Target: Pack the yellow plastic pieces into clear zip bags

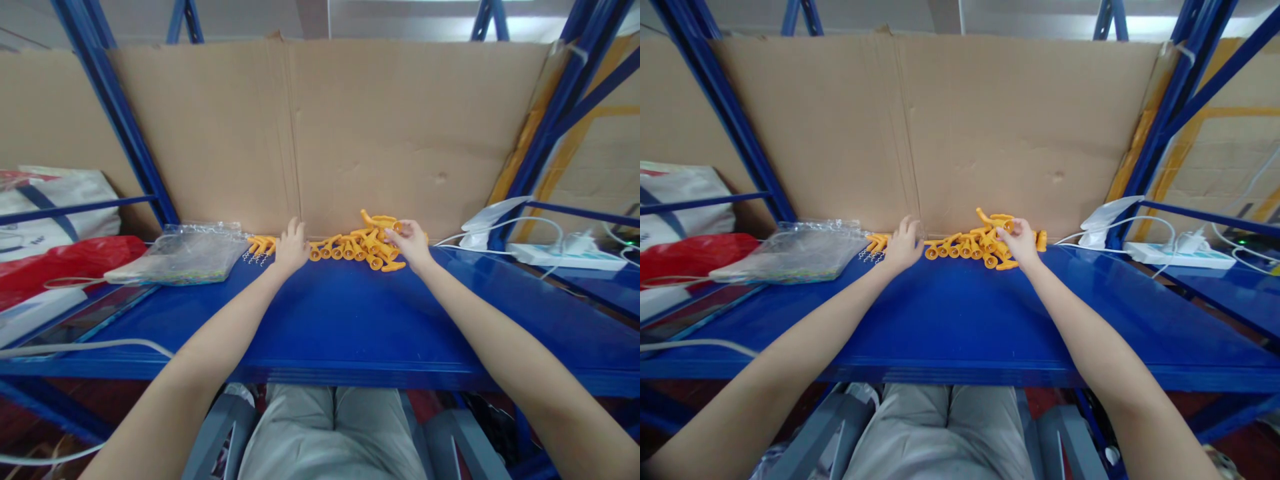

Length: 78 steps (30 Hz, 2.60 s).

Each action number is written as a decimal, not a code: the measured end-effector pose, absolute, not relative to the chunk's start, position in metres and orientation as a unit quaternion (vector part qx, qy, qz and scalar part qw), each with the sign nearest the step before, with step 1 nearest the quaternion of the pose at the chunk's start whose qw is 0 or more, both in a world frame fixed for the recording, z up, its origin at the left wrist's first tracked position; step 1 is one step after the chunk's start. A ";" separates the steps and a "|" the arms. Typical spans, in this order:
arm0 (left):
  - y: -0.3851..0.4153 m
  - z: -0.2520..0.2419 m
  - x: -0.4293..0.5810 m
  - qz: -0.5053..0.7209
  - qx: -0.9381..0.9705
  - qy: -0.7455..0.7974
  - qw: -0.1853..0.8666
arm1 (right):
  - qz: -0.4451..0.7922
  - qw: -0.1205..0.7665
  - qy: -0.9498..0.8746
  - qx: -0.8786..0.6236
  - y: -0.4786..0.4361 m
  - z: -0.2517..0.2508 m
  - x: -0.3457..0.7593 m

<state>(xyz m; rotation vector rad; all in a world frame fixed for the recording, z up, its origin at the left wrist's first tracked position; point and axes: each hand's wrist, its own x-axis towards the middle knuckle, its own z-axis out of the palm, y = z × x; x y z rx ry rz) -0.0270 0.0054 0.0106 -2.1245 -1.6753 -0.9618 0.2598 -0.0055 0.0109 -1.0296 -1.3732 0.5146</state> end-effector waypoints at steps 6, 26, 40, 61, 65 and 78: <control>0.018 0.004 -0.049 -0.162 -0.615 -0.770 0.053 | -0.058 0.448 -0.665 -0.594 -0.006 -0.001 0.268; 0.014 0.011 -0.036 -0.067 -0.717 -0.689 0.079 | -0.122 0.296 -0.683 -0.656 -0.007 0.000 0.270; 0.006 0.013 -0.036 0.009 -0.711 -0.695 0.108 | -0.105 0.241 -0.644 -0.718 0.022 -0.012 0.335; -0.013 0.021 -0.016 0.050 -0.753 -0.651 0.084 | -0.125 0.154 -0.611 -0.767 0.015 0.019 0.314; -0.015 0.028 -0.016 0.081 -0.797 -0.593 0.081 | -0.102 0.135 -0.587 -0.792 0.008 0.027 0.317; -0.030 0.040 -0.012 0.059 -0.843 -0.517 -0.138 | 0.037 0.121 -0.625 -0.771 -0.012 0.010 0.315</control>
